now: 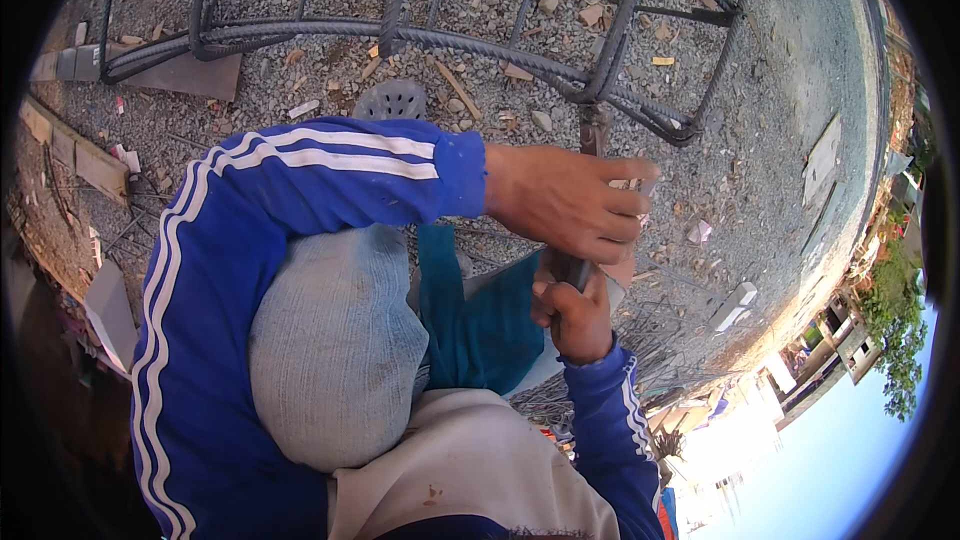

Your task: The person uses pliers to twist and cut tie wire, securing rebar rods together to assemble a metal cage on a construction site.

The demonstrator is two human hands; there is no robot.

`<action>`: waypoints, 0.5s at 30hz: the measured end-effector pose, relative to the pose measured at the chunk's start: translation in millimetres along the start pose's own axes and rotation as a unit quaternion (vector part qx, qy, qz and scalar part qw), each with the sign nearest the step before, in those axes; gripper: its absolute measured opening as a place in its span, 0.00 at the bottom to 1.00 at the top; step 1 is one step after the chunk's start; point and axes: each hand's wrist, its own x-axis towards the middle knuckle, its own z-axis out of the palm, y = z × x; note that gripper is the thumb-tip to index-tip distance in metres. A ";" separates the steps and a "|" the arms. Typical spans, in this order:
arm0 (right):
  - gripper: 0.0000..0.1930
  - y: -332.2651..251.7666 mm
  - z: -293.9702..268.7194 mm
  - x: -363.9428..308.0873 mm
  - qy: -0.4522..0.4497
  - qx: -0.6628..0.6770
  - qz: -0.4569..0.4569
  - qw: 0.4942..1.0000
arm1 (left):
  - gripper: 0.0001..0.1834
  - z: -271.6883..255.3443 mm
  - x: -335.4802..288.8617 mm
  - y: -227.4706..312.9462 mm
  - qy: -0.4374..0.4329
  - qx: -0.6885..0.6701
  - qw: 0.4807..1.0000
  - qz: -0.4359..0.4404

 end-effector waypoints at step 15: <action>0.27 38.0 25.0 82.8 -0.032 -0.186 -0.114 0.975 | 0.10 26.4 -70.2 0.8 -0.388 -0.035 0.883 -0.262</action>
